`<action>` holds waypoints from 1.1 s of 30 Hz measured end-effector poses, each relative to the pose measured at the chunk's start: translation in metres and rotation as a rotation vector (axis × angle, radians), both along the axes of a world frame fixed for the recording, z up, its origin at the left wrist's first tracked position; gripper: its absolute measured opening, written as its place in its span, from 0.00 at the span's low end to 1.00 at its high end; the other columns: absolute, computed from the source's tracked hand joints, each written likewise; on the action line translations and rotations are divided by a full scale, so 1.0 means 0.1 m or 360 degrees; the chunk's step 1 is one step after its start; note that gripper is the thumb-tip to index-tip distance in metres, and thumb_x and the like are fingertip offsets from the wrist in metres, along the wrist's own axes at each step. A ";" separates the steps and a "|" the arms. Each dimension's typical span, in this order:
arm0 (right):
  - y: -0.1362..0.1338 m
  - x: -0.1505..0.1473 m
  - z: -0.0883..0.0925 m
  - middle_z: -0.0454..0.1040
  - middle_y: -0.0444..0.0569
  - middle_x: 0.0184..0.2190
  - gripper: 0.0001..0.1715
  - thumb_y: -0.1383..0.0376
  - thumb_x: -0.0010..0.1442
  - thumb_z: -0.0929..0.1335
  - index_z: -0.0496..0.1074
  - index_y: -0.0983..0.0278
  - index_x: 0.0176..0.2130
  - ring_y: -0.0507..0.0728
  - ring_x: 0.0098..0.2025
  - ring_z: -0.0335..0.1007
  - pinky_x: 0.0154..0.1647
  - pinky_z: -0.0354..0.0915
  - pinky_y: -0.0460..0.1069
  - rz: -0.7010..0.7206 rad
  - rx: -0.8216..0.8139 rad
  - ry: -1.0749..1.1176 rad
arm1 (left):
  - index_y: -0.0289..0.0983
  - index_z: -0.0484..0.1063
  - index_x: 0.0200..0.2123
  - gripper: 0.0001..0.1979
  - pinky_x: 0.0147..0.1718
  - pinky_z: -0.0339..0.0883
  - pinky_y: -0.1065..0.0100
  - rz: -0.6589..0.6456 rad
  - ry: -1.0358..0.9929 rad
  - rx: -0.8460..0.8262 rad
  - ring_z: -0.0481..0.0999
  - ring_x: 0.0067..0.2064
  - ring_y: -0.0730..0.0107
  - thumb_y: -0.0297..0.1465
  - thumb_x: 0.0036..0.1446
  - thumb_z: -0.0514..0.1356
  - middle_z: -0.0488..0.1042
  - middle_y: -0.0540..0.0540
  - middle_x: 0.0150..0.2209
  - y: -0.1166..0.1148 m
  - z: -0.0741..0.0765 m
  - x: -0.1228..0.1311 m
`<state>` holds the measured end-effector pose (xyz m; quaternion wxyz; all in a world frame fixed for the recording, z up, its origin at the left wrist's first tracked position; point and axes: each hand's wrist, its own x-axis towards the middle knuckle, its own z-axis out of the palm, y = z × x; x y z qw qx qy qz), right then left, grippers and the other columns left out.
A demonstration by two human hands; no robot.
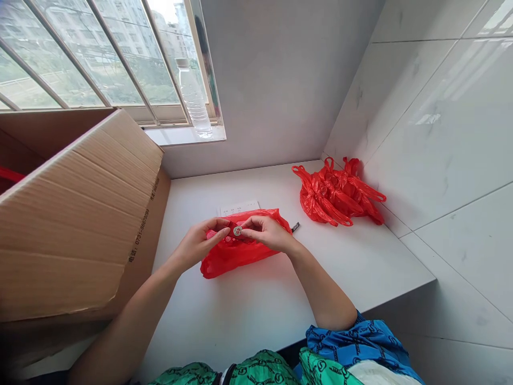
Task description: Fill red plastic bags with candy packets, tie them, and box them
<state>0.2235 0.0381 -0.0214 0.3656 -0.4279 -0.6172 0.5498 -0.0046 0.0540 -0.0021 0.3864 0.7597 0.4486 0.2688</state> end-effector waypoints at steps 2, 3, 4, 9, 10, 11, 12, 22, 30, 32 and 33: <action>-0.01 0.00 0.00 0.80 0.48 0.36 0.17 0.52 0.60 0.71 0.76 0.62 0.39 0.56 0.38 0.76 0.38 0.70 0.51 0.0000 0.0003 0.0035 | 0.42 0.76 0.41 0.14 0.48 0.70 0.60 0.0009 -0.0001 0.0043 0.79 0.42 0.62 0.44 0.65 0.55 0.81 0.47 0.42 0.01 -0.01 0.00; -0.01 0.00 0.00 0.80 0.48 0.35 0.17 0.52 0.60 0.71 0.76 0.62 0.39 0.55 0.38 0.76 0.38 0.70 0.51 0.0001 0.0002 0.0051 | 0.42 0.76 0.39 0.14 0.51 0.68 0.58 0.0008 0.0017 0.0079 0.79 0.42 0.62 0.43 0.65 0.55 0.81 0.47 0.41 0.02 -0.01 0.00; -0.01 0.00 0.00 0.80 0.47 0.35 0.16 0.52 0.60 0.71 0.76 0.62 0.39 0.55 0.38 0.76 0.38 0.70 0.51 0.0008 0.0000 0.0065 | 0.42 0.76 0.38 0.13 0.56 0.65 0.55 0.0008 0.0043 0.0115 0.79 0.41 0.63 0.42 0.65 0.55 0.81 0.48 0.40 0.03 -0.02 -0.01; 0.00 0.02 -0.05 0.81 0.48 0.42 0.13 0.57 0.64 0.67 0.76 0.60 0.44 0.57 0.44 0.77 0.47 0.71 0.53 0.0028 0.0047 -0.0079 | 0.44 0.74 0.38 0.12 0.68 0.39 0.45 0.0037 0.0404 0.0314 0.79 0.40 0.66 0.40 0.67 0.53 0.82 0.52 0.41 0.05 -0.07 -0.04; 0.02 0.03 -0.08 0.80 0.48 0.45 0.13 0.59 0.66 0.66 0.76 0.59 0.47 0.57 0.47 0.76 0.49 0.70 0.53 0.0009 0.0060 -0.0165 | 0.44 0.74 0.40 0.12 0.68 0.38 0.44 0.0047 0.0502 0.0369 0.79 0.41 0.65 0.40 0.67 0.52 0.81 0.52 0.42 0.04 -0.08 -0.05; 0.03 0.04 -0.10 0.79 0.47 0.49 0.15 0.61 0.67 0.64 0.74 0.57 0.50 0.57 0.50 0.75 0.51 0.69 0.53 -0.0023 0.0075 -0.0274 | 0.44 0.74 0.43 0.12 0.68 0.36 0.43 0.0051 0.0591 0.0422 0.79 0.44 0.64 0.40 0.67 0.52 0.81 0.51 0.43 0.04 -0.09 -0.05; 0.05 0.06 -0.14 0.78 0.46 0.51 0.16 0.63 0.67 0.63 0.73 0.56 0.52 0.57 0.52 0.74 0.52 0.69 0.53 -0.0069 0.0093 -0.0410 | 0.44 0.73 0.45 0.13 0.68 0.35 0.42 0.0047 0.0662 0.0465 0.79 0.45 0.63 0.40 0.68 0.51 0.81 0.50 0.45 0.04 -0.11 -0.05; 0.11 0.20 -0.32 0.75 0.55 0.49 0.15 0.68 0.63 0.62 0.69 0.63 0.49 0.62 0.47 0.72 0.43 0.66 0.52 -0.0411 0.0266 -0.1547 | 0.48 0.73 0.54 0.16 0.66 0.28 0.37 -0.0225 0.0963 0.0605 0.77 0.52 0.57 0.33 0.68 0.51 0.80 0.50 0.48 -0.02 -0.28 0.08; 0.05 0.26 -0.25 0.77 0.50 0.47 0.24 0.70 0.58 0.65 0.70 0.57 0.53 0.63 0.46 0.73 0.42 0.69 0.54 -0.0417 0.0125 -0.1265 | 0.43 0.72 0.53 0.16 0.66 0.29 0.36 -0.0155 0.1078 0.0643 0.79 0.47 0.56 0.33 0.68 0.50 0.81 0.45 0.46 0.01 -0.31 0.08; 0.05 0.28 -0.22 0.78 0.46 0.45 0.23 0.68 0.57 0.66 0.71 0.54 0.52 0.62 0.46 0.74 0.43 0.70 0.53 -0.0373 0.0138 -0.1073 | 0.40 0.73 0.49 0.14 0.66 0.31 0.38 -0.0114 0.1116 0.0671 0.80 0.42 0.57 0.34 0.67 0.52 0.81 0.44 0.40 0.03 -0.32 0.07; 0.04 0.29 -0.21 0.78 0.45 0.44 0.23 0.68 0.56 0.67 0.72 0.53 0.51 0.62 0.46 0.74 0.43 0.70 0.54 -0.0357 0.0128 -0.0983 | 0.39 0.74 0.47 0.13 0.67 0.32 0.38 -0.0083 0.1131 0.0684 0.80 0.40 0.58 0.35 0.66 0.52 0.81 0.45 0.37 0.03 -0.32 0.06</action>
